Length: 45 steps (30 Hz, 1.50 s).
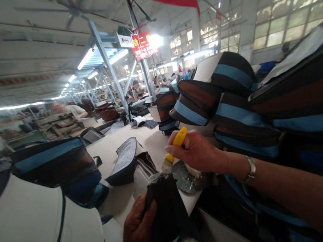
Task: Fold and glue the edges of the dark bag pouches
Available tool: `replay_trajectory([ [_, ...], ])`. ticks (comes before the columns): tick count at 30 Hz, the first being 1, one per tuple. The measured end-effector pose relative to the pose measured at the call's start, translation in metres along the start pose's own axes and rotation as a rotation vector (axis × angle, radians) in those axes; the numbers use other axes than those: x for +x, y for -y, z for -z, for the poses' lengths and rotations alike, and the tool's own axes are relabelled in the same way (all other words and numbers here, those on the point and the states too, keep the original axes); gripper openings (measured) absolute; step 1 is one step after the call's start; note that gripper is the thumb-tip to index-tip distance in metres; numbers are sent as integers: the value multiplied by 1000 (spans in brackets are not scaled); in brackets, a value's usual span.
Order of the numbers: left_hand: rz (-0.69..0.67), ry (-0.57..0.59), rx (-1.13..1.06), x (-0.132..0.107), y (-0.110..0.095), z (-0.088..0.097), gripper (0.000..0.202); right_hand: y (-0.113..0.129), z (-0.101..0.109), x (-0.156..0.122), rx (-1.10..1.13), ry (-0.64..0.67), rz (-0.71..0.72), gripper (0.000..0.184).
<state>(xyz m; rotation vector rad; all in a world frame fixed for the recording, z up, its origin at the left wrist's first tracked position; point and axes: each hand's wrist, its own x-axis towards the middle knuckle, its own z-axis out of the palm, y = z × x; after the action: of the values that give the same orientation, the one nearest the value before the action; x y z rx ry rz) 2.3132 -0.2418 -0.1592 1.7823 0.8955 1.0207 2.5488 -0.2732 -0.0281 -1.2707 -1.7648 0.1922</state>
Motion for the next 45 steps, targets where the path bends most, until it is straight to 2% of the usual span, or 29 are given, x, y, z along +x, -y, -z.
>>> replay_trajectory([
  [4, -75, -44, 56, 0, 3, -2, 43, -6, 3, -6, -71, 62, -10, 21],
  [7, -190, -99, 162, -2, 7, -4, 36, -8, 9, -10, -104, 37, -46, 20],
  [10, -435, -152, 431, -5, 6, -9, 32, 1, 17, -10, -12, -15, -33, 19],
  [13, -733, -265, 784, -6, 1, -17, 29, 19, 19, -7, 103, -71, -10, 22],
  [15, -845, -325, 940, -7, -2, -22, 27, 30, 17, -3, 90, -5, -11, 22],
  [18, -904, -340, 1037, -9, -3, -29, 29, 37, 13, 3, -199, 250, -4, 20],
  [19, -907, -331, 1049, -10, -3, -30, 30, 38, 12, 4, -305, 288, 8, 20],
  [21, -903, -310, 1056, -12, -2, -31, 30, 39, 11, 5, -413, 250, 38, 19],
  [23, -889, -278, 1063, -14, -2, -32, 30, 40, 7, 4, -402, 217, 42, 19],
  [27, -903, -247, 1070, -15, -1, -32, 30, 39, -2, 4, -493, 369, 78, 17],
  [29, -929, -266, 1038, -14, -1, -28, 30, 37, 0, 8, -529, 265, 117, 14],
  [31, -926, -288, 952, -13, -2, -18, 28, 34, 9, 11, -337, 24, 84, 15],
  [33, -866, -330, 801, -10, -3, -5, 25, 29, 17, 9, 118, -196, -59, 17],
  [34, -803, -347, 721, -9, -4, 2, 24, 25, 19, 4, 414, -249, -167, 19],
  [36, -639, -352, 610, -5, -5, 15, 22, 15, 12, -12, 962, -242, -400, 25],
  [38, -487, -348, 571, -1, -4, 23, 21, 5, -9, -33, 1275, -155, -551, 29],
  [39, -427, -362, 568, 0, -3, 24, 22, 0, -23, -43, 1365, -117, -595, 29],
  [41, -354, -476, 572, 1, 1, 25, 27, -6, -52, -59, 1481, -88, -639, 24],
  [43, -350, -622, 588, -4, 5, 24, 29, -6, -76, -66, 1599, -88, -668, 23],
  [45, -397, -674, 606, -13, 7, 24, 19, -4, -92, -66, 1657, -95, -666, 28],
])
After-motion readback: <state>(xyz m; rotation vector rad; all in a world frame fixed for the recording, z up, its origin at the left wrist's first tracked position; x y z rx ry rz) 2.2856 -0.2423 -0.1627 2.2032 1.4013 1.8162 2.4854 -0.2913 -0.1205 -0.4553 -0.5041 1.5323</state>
